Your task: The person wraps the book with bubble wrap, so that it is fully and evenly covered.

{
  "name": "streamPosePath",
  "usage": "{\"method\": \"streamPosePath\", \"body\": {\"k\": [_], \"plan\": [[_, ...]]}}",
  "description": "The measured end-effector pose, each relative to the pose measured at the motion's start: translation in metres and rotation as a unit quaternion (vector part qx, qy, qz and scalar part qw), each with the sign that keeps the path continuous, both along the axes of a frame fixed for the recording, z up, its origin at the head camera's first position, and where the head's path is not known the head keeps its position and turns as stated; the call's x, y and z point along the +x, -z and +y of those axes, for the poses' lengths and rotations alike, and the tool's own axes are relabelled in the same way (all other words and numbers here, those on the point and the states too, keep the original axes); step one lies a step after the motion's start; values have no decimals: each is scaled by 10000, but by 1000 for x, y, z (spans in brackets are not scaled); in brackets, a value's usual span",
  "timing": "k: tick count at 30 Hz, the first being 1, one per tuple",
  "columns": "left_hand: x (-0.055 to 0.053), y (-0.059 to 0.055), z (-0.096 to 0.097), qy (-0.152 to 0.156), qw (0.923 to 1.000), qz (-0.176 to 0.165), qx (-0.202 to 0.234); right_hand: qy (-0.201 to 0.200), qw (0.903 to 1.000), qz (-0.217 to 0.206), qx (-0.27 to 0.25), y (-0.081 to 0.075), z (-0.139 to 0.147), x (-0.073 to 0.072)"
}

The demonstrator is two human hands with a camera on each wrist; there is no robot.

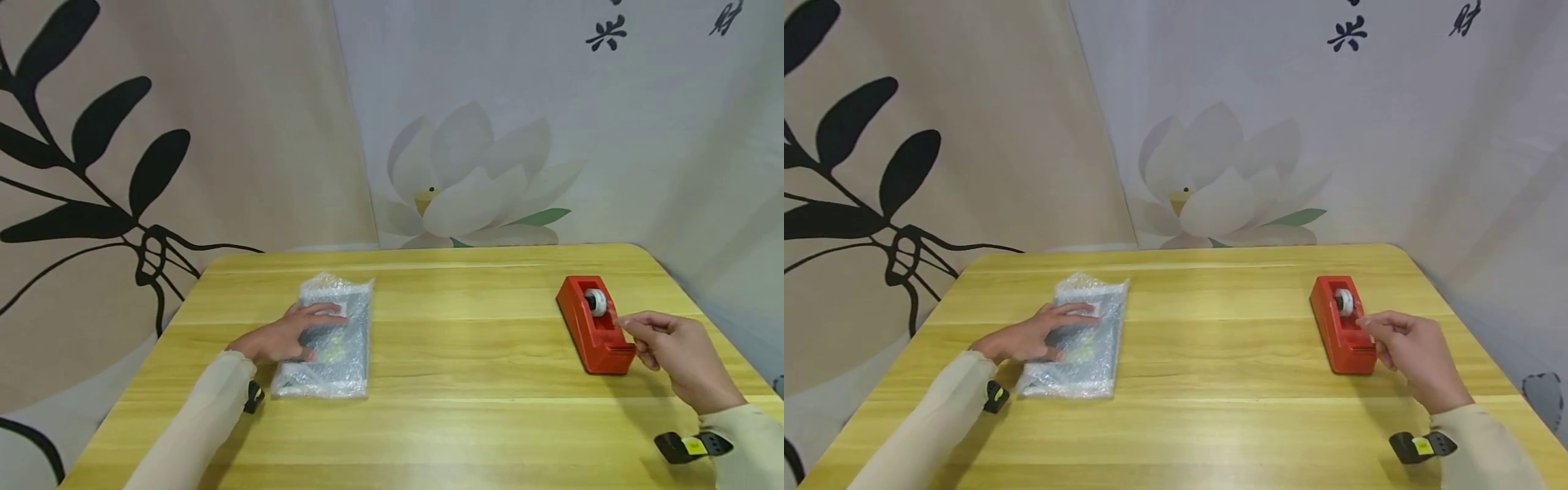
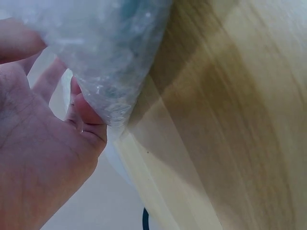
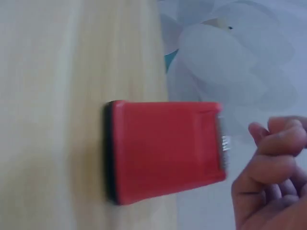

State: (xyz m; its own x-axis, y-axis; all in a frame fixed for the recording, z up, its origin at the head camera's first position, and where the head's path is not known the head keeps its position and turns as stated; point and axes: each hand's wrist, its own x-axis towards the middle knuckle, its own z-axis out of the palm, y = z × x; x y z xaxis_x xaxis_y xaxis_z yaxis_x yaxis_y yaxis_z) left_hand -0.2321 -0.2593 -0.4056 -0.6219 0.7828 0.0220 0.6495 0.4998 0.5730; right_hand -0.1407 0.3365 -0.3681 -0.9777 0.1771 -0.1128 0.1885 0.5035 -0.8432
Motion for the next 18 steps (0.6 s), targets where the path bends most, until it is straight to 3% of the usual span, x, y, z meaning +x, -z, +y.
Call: {"method": "streamPosePath", "body": {"k": [2, 4, 8, 13, 18], "plan": [[0, 0, 1, 32, 10000, 11, 68, -136, 9981, 79, -590, -5, 4, -5], [0, 0, 1, 37, 9999, -32, 118, -335, 9885, 159, -1465, -10, 7, -13], [2, 0, 2, -14, 9997, -191, 128, -688, 9454, 153, -3181, -17, 11, -32], [2, -3, 4, -209, 9990, -386, -41, -740, 9269, 92, -3679, -29, 9, -52], [2, -3, 3, -357, 9981, -506, -44, -800, 9102, 425, -4042, -45, 5, -60]]}}
